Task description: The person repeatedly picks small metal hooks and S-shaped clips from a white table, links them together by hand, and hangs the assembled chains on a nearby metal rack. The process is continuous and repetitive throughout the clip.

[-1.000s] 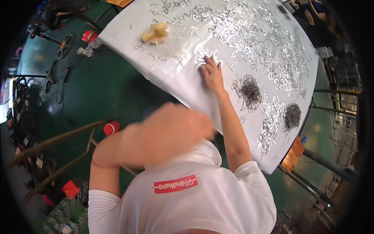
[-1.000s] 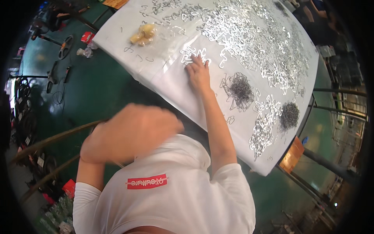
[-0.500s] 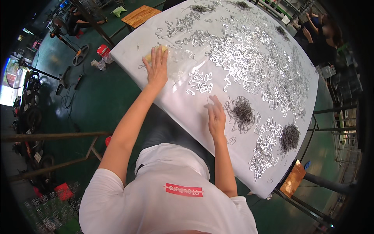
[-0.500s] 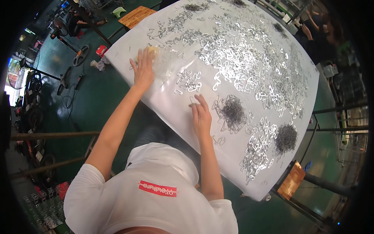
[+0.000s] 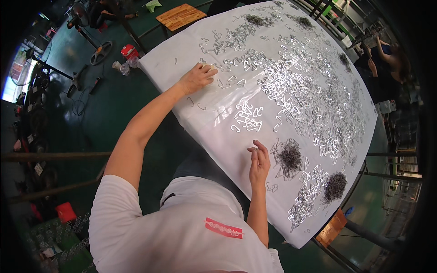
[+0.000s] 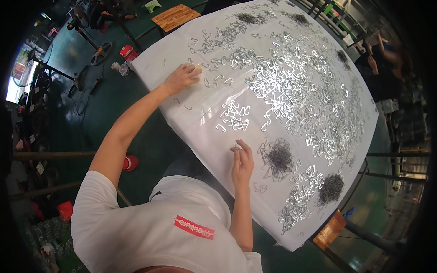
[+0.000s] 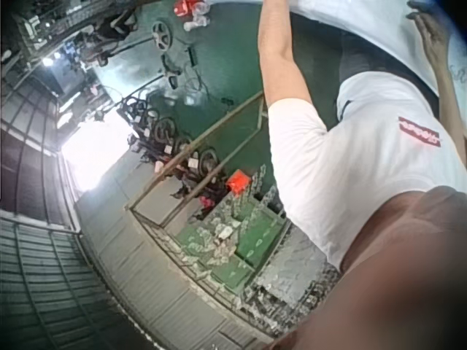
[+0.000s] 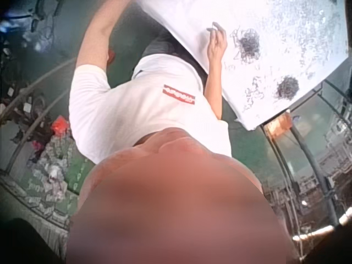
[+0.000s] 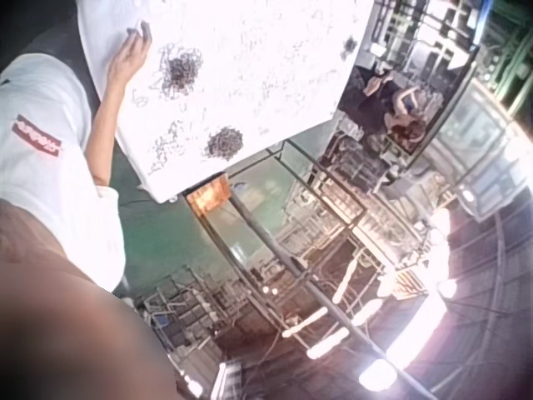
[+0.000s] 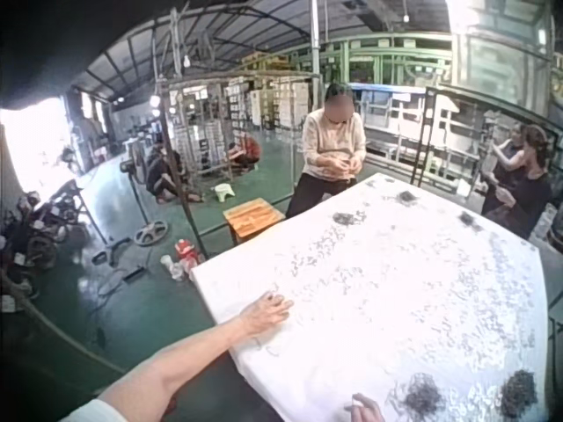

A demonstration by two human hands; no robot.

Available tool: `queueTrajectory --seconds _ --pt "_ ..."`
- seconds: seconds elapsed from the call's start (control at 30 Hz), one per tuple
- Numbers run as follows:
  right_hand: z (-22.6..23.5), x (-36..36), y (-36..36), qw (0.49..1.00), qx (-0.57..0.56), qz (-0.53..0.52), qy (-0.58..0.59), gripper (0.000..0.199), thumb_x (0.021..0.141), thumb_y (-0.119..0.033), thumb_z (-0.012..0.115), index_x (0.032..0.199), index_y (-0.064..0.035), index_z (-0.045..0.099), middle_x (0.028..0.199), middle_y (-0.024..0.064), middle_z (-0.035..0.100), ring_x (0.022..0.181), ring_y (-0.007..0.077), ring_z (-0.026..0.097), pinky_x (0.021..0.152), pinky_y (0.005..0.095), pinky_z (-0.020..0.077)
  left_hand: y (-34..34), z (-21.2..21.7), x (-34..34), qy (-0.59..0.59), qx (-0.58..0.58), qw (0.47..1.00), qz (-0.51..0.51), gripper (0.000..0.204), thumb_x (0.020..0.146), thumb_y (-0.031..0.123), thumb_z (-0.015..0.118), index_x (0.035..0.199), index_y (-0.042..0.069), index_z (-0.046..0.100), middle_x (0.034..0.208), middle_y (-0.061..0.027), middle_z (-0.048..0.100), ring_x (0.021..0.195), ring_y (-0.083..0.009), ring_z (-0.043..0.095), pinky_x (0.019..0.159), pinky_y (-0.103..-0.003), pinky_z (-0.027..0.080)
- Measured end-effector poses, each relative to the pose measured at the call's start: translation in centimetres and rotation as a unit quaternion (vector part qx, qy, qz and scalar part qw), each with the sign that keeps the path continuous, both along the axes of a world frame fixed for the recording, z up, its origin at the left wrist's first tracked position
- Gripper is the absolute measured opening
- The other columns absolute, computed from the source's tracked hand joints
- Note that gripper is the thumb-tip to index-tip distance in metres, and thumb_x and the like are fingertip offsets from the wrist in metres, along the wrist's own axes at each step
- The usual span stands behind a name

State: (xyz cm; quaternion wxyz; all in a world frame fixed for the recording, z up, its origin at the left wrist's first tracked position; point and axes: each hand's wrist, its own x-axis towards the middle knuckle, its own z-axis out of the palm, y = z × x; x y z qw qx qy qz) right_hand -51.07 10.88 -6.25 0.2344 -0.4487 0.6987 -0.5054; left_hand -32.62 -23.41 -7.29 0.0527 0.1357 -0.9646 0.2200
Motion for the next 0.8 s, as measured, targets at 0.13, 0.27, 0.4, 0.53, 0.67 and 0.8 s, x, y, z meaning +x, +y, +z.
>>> queueTrajectory --seconds 0.13,0.27,0.4,0.53,0.67,0.8 --pt "0.4 0.3 -0.3 1.0 0.012 0.012 0.01 0.021 0.096 -0.013 0.051 0.095 -0.0028 0.069 0.117 0.0068 0.061 0.084 0.0162 0.06 0.07 0.0276 0.048 2.5 0.6 -0.4 0.003 0.02 0.996 0.084 0.022 0.075 0.021 0.065 0.096 0.015 0.068 0.146 -0.0026 0.035 0.137 -0.0274 0.028 0.106 -0.061 0.026" --pt "0.3 0.5 -0.3 1.0 0.027 0.004 0.009 0.02 0.095 -0.012 0.051 0.095 -0.0027 0.069 0.117 0.0071 0.061 0.084 0.0172 0.061 0.07 0.0271 0.0483 4.6 0.3 -0.8 0.162 0.232 0.94 0.193 0.018 0.081 0.025 0.063 0.092 0.011 0.067 0.152 -0.0036 0.027 0.144 -0.0324 0.011 0.106 -0.072 0.013" --pt "-0.5 0.7 -1.0 1.0 0.005 0.016 0.012 0.023 0.097 -0.014 0.051 0.093 0.0016 0.068 0.114 0.007 0.061 0.083 0.0121 0.058 0.069 0.0246 0.045 3.0 -1.6 -0.7 0.153 0.256 0.938 0.176 0.015 0.086 0.021 0.058 0.088 0.007 0.064 0.153 -0.0023 0.026 0.146 -0.0305 0.006 0.107 -0.07 0.013" --pt "-0.8 0.5 -1.5 1.0 0.016 0.018 0.004 0.02 0.096 -0.012 0.052 0.094 0.0008 0.068 0.115 0.0077 0.06 0.083 0.0146 0.061 0.07 0.0267 0.0473 -0.3 -3.4 1.4 0.058 0.112 0.992 0.023 0.01 0.086 0.014 0.055 0.092 0.008 0.06 0.153 -0.0018 0.026 0.146 -0.0264 0.008 0.111 -0.065 0.015" --pt "-0.5 0.1 -1.7 0.998 0.054 0.021 -0.004 0.016 0.093 -0.009 0.054 0.096 -0.002 0.068 0.116 0.008 0.06 0.084 0.0191 0.064 0.073 0.03 0.0505 -1.1 -3.1 3.5 0.038 0.008 0.999 0.021 0.013 0.082 0.01 0.056 0.094 0.008 0.058 0.155 -0.0013 0.022 0.147 -0.024 0.007 0.113 -0.063 0.012" --pt "-0.6 -0.1 -2.0 0.999 0.035 0.025 0.002 0.02 0.097 -0.01 0.05 0.094 0.0028 0.066 0.113 0.008 0.06 0.083 0.0161 0.062 0.07 0.0264 0.0484 1.1 -0.5 1.7 -0.039 0.065 0.986 0.145 0.017 0.076 0.009 0.062 0.093 0.007 0.058 0.156 -0.0016 0.019 0.147 -0.0241 0.005 0.109 -0.069 0.007"
